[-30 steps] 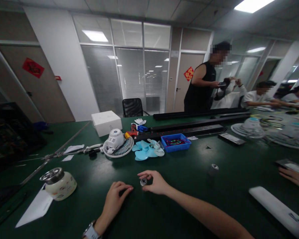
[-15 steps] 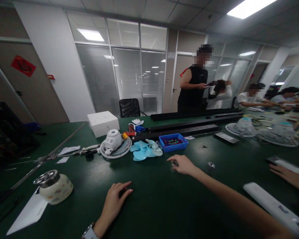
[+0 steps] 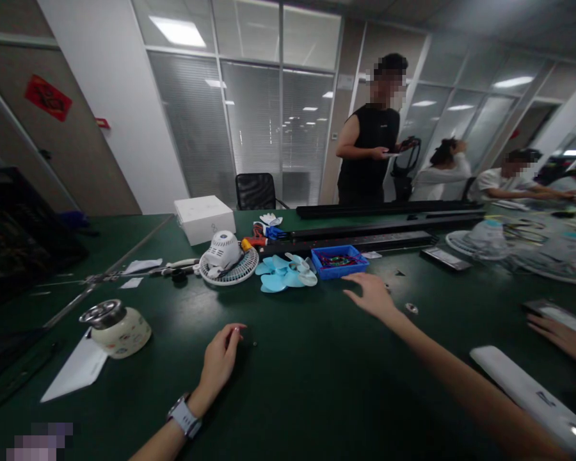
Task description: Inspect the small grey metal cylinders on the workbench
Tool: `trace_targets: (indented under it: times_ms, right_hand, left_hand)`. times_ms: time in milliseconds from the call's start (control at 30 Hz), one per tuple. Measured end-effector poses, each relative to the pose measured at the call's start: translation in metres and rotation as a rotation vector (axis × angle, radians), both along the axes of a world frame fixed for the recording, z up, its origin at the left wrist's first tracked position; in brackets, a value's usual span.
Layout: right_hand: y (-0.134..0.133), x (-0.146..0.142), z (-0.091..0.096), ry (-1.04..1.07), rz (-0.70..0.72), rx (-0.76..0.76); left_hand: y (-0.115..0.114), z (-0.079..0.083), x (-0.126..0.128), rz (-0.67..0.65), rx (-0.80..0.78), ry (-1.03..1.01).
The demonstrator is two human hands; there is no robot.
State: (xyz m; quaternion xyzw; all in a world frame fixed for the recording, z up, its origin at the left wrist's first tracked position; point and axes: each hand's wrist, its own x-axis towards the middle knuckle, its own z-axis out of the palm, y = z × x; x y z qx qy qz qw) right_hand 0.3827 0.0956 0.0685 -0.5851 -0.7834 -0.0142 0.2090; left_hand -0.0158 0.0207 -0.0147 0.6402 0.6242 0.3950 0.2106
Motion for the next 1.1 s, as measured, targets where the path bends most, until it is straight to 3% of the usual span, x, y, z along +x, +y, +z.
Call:
trace_targets:
  times_ms: [100, 167, 300, 467, 567, 667, 733, 833, 933, 1000, 1100]
  right_hand:
    - [-0.026, -0.086, -0.019, 0.191, 0.403, -0.097]
    - [-0.037, -0.135, -0.036, 0.226, 0.508, -0.192]
    - [-0.037, -0.19, -0.065, 0.257, 0.517, -0.292]
    - [-0.03, -0.203, -0.072, 0.257, 0.492, -0.281]
    - [-0.031, -0.183, -0.062, 0.235, 0.524, -0.25]
    - [-0.026, -0.131, -0.041, 0.245, 0.463, -0.173]
    - [-0.019, -0.079, -0.025, 0.274, 0.307, -0.075]
    - [-0.007, 0.007, -0.01, 0.278, -0.052, 0.106]
    - [0.002, 0.071, -0.012, 0.253, -0.331, 0.102]
    - [0.008, 0.093, -0.02, 0.246, -0.354, 0.038]
    - [0.016, 0.104, -0.031, 0.268, -0.316, 0.0]
  left_hand:
    - [0.0, 0.001, 0.0, 0.017, -0.004, -0.014]
    - [-0.002, 0.003, 0.001, 0.027, -0.005, -0.022]
    - [-0.005, 0.008, 0.004, 0.032, 0.005, -0.037]
    - [-0.005, 0.011, 0.006, 0.0, 0.017, -0.039]
    - [-0.005, 0.009, 0.005, 0.002, 0.003, -0.03]
    - [-0.004, 0.007, 0.003, 0.0, -0.02, -0.026]
    - [-0.004, 0.007, 0.002, -0.003, -0.027, -0.025]
    - [-0.003, 0.007, 0.003, -0.024, -0.023, -0.015]
    - [-0.002, 0.007, 0.003, -0.039, -0.033, 0.006]
    - [-0.001, 0.006, 0.002, -0.036, -0.035, 0.013]
    - [-0.002, 0.006, 0.001, -0.02, -0.025, 0.01]
